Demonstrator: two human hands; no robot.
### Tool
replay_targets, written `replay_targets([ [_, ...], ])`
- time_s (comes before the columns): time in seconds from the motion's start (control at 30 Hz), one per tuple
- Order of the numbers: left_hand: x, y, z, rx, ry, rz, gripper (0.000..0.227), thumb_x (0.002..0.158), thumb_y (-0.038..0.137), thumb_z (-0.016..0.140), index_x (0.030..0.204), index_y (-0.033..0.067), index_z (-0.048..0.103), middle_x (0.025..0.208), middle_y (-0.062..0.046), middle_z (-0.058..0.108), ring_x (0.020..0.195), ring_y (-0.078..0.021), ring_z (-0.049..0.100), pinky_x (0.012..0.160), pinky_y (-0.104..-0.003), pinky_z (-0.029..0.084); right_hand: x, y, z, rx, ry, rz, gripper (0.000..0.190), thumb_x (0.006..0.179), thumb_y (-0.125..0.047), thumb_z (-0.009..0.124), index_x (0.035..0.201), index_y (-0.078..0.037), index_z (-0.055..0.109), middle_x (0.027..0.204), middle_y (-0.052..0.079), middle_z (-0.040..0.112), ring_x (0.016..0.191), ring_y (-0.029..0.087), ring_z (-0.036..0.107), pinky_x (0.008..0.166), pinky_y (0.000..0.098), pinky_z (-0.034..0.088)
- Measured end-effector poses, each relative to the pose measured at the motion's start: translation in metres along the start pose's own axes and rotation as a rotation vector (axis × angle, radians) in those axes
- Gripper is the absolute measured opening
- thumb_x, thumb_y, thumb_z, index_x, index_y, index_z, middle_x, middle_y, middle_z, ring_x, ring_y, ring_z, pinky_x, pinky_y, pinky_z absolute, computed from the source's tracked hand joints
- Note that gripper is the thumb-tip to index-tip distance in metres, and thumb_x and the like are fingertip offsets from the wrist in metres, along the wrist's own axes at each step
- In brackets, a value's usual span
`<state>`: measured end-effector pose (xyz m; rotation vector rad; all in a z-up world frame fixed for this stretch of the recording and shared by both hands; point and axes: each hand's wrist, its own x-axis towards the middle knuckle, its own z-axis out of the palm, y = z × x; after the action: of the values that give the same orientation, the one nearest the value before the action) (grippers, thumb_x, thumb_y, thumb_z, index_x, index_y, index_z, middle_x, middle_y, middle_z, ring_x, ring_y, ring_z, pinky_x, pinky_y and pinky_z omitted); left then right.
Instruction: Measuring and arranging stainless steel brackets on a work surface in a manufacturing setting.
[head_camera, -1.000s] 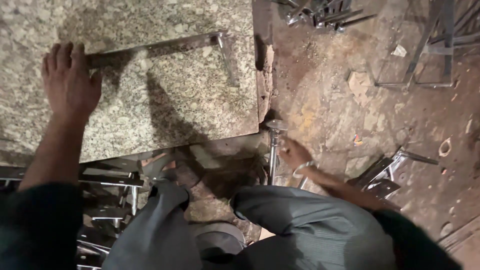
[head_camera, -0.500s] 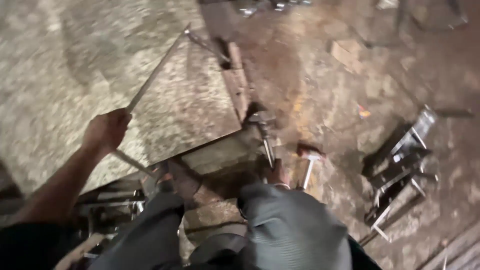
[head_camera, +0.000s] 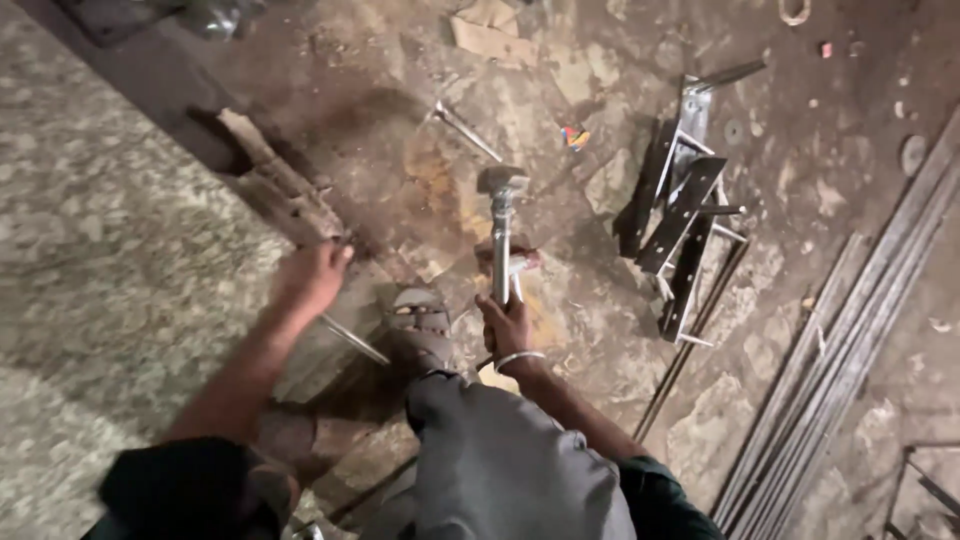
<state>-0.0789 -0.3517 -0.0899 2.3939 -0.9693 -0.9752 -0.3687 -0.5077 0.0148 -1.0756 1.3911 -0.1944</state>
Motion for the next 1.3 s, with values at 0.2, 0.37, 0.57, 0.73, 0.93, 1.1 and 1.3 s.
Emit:
replay_targets([
  [0.2,-0.003,-0.004,0.059,-0.236,-0.038,-0.072,0.056,0.103,0.057,0.049,0.111,0.0058,0.071,0.088,-0.026,0.071,0.08,-0.046,0.07,0.071,-0.055,0.055,0.047,-0.039,0.003,0.073,0.044,-0.1,0.017,0.094,-0.022,0.068,0.101,-0.01,0.058,0.056,-0.002,0.05,0.037,0.008,0.046,0.031,0.0278,0.036],
  [0.37,-0.044,-0.039,0.105,0.145,0.259,0.175,0.042,0.106,0.041,0.056,0.114,0.0036,0.074,0.084,-0.02,0.069,0.07,-0.0359,0.066,0.058,-0.045,0.051,0.09,-0.026,0.018,0.065,-0.017,-0.278,0.025,0.103,-0.028,0.065,0.096,-0.005,0.058,0.06,-0.002,0.051,0.039,0.009,0.044,0.035,0.0277,0.035],
  [0.57,-0.076,-0.009,0.1,0.321,0.721,0.256,0.035,0.105,0.037,0.067,0.104,0.0024,0.07,0.075,-0.01,0.061,0.06,-0.0253,0.059,0.053,-0.037,0.05,0.118,0.011,0.039,0.035,-0.063,-0.098,0.038,0.104,-0.043,0.06,0.094,-0.007,0.053,0.055,-0.003,0.046,0.036,0.01,0.041,0.033,0.0295,0.034],
  [0.73,-0.076,-0.009,0.098,0.591,0.909,0.34,0.036,0.108,0.037,0.074,0.092,0.0065,0.066,0.07,-0.007,0.058,0.057,-0.0229,0.059,0.05,-0.035,0.049,0.126,0.011,0.055,-0.016,0.003,-0.112,0.036,0.095,-0.049,0.061,0.106,-0.014,0.058,0.052,-0.004,0.042,0.035,0.009,0.038,0.032,0.0294,0.03],
  [0.93,-0.076,-0.012,0.101,0.422,0.65,0.213,0.032,0.106,0.036,0.065,0.103,0.005,0.07,0.077,-0.011,0.066,0.063,-0.0271,0.065,0.055,-0.039,0.054,0.112,-0.015,0.042,-0.053,-0.11,-0.122,0.041,0.1,-0.051,0.059,0.102,-0.01,0.057,0.056,-0.004,0.046,0.039,0.009,0.041,0.034,0.0291,0.033],
  [1.1,-0.067,-0.017,0.101,0.068,0.338,-0.012,0.038,0.104,0.042,0.061,0.096,0.0058,0.069,0.079,-0.021,0.073,0.071,-0.0433,0.07,0.057,-0.054,0.056,0.107,0.01,0.049,0.243,-0.093,-0.586,0.035,0.115,-0.042,0.056,0.102,-0.009,0.053,0.07,-0.004,0.047,0.054,0.008,0.04,0.046,0.0277,0.03],
  [1.3,-0.079,-0.009,0.105,0.016,0.243,-0.224,0.051,0.114,0.053,0.035,0.115,0.0103,0.063,0.103,-0.023,0.072,0.098,-0.0449,0.07,0.088,-0.056,0.056,0.088,-0.045,0.058,0.013,-0.018,0.165,0.03,0.1,-0.043,0.054,0.099,-0.013,0.055,0.054,-0.003,0.048,0.037,0.011,0.041,0.031,0.0313,0.032],
])
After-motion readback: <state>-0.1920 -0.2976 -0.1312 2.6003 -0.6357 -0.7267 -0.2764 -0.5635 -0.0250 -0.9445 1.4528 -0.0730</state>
